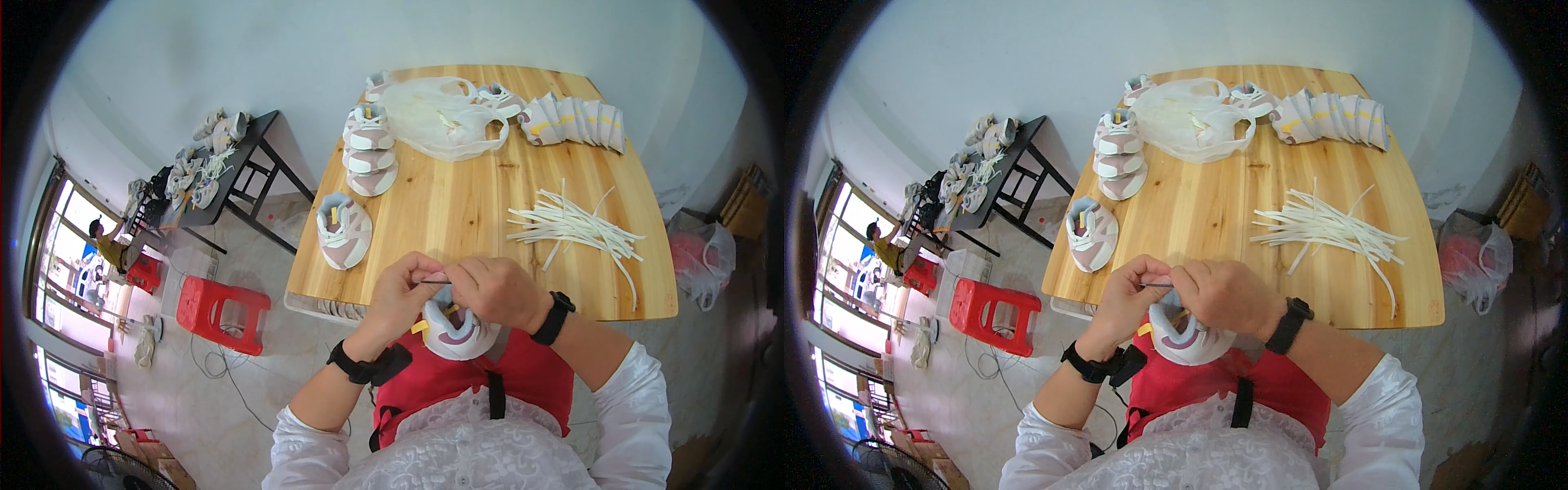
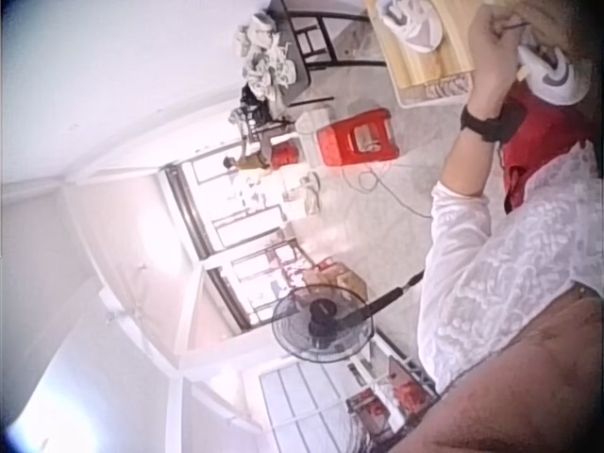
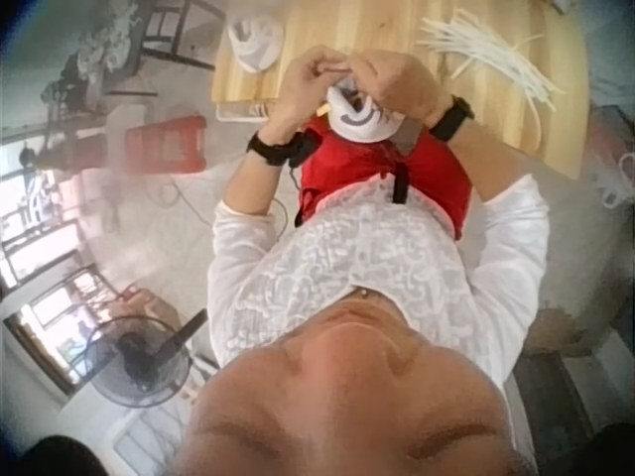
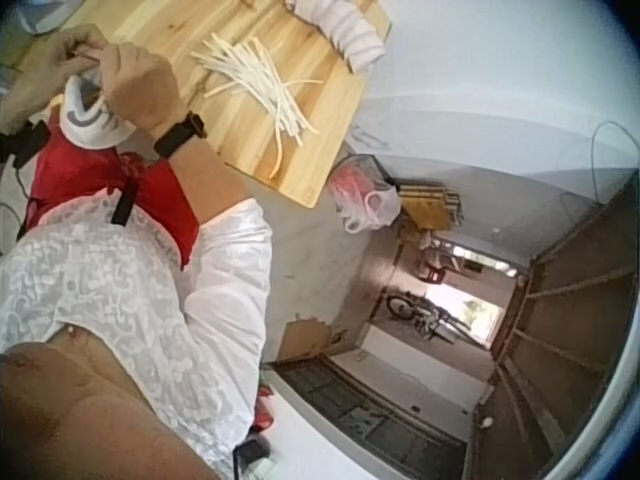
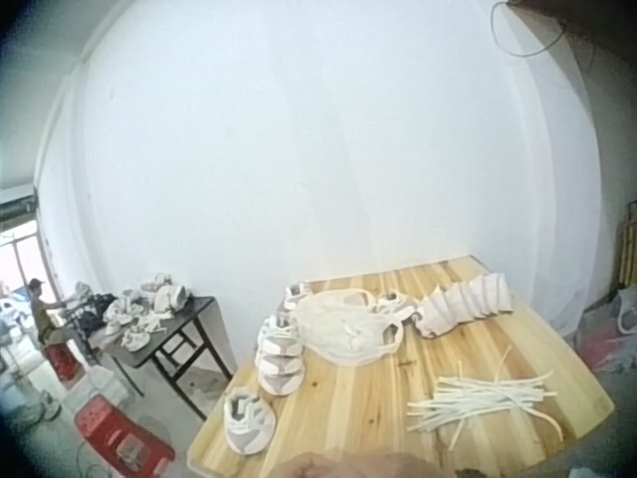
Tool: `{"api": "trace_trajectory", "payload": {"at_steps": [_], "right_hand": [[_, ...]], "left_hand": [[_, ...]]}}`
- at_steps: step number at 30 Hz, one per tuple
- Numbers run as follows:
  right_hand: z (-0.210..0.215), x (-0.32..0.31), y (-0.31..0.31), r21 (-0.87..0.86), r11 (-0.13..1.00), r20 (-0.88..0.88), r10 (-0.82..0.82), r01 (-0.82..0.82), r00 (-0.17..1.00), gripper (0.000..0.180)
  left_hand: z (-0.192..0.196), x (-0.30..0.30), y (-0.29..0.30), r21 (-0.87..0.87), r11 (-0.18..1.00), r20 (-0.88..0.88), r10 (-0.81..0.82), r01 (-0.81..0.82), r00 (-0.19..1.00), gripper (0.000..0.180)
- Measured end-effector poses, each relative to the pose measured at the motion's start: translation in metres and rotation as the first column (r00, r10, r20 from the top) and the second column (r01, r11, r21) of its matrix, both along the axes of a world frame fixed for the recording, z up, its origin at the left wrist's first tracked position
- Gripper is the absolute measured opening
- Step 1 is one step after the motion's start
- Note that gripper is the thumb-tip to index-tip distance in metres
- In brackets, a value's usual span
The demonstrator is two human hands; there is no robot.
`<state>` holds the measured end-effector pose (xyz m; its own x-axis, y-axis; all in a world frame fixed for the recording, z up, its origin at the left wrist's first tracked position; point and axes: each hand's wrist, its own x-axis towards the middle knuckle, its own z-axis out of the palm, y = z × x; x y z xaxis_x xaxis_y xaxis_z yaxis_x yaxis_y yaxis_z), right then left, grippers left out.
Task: Lacing shoe uppers with plastic strips using a small manual tool.
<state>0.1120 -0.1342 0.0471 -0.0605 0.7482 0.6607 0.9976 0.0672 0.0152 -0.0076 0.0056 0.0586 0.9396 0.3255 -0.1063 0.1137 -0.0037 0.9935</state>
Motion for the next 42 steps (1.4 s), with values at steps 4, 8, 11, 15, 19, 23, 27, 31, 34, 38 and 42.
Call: {"api": "trace_trajectory", "payload": {"at_steps": [4,8,11,15,19,23,27,31,34,38,42], "right_hand": [[0.012,0.0,-0.005,-0.071,0.997,0.034,0.019,-0.016,0.999,0.013],[0.018,0.012,-0.007,-0.063,0.99,0.169,0.131,-0.122,0.977,0.012],[0.014,0.014,-0.005,-0.044,0.99,0.229,0.144,-0.137,0.963,0.012],[0.005,0.007,0.001,0.01,0.995,0.202,0.093,-0.097,0.975,0.013],[0.01,0.001,0.001,-0.009,0.999,0.119,0.051,-0.05,0.992,0.015],[0.012,0.002,-0.002,-0.029,0.993,-0.284,0.101,-0.114,0.953,0.018],[0.037,0.006,-0.019,-0.105,0.994,-0.807,-0.076,-0.015,0.586,0.029],[0.013,0.012,-0.03,-0.235,0.971,-0.921,-0.234,0.033,0.311,0.033],[0.007,0.009,-0.035,-0.084,0.963,-0.978,-0.129,-0.255,-0.163,0.024],[0.012,0.001,-0.032,0.013,0.979,-0.969,-0.038,-0.206,-0.244,0.023],[0.015,-0.004,-0.032,0.021,0.99,-0.985,-0.002,-0.137,-0.171,0.025]], "left_hand": [[-0.012,-0.002,0.007,-0.042,0.999,0.002,0.014,-0.013,1.0,0.011],[-0.013,-0.001,0.008,-0.079,0.997,-0.014,-0.018,0.017,1.0,0.01],[-0.014,0.001,0.007,-0.057,0.998,-0.024,-0.026,0.025,0.999,0.008],[-0.009,0.0,0.002,0.043,0.999,-0.039,0.005,-0.004,0.999,0.006],[-0.004,-0.003,0.004,-0.053,0.999,-0.033,-0.006,0.004,0.999,0.006],[0.0,-0.004,0.01,-0.101,0.986,0.006,-0.133,0.133,0.991,0.011],[0.005,-0.013,0.019,0.049,0.991,0.103,-0.129,0.125,0.986,0.014],[0.019,-0.016,0.017,0.251,0.961,0.126,-0.148,0.113,0.981,0.016],[0.023,-0.017,0.016,0.519,0.847,0.251,-0.279,0.115,0.927,0.012],[0.03,-0.012,0.016,0.749,0.661,0.305,-0.402,0.043,0.863,0.019],[0.028,-0.008,0.008,0.882,0.466,0.309,-0.465,-0.067,0.83,0.025]]}}
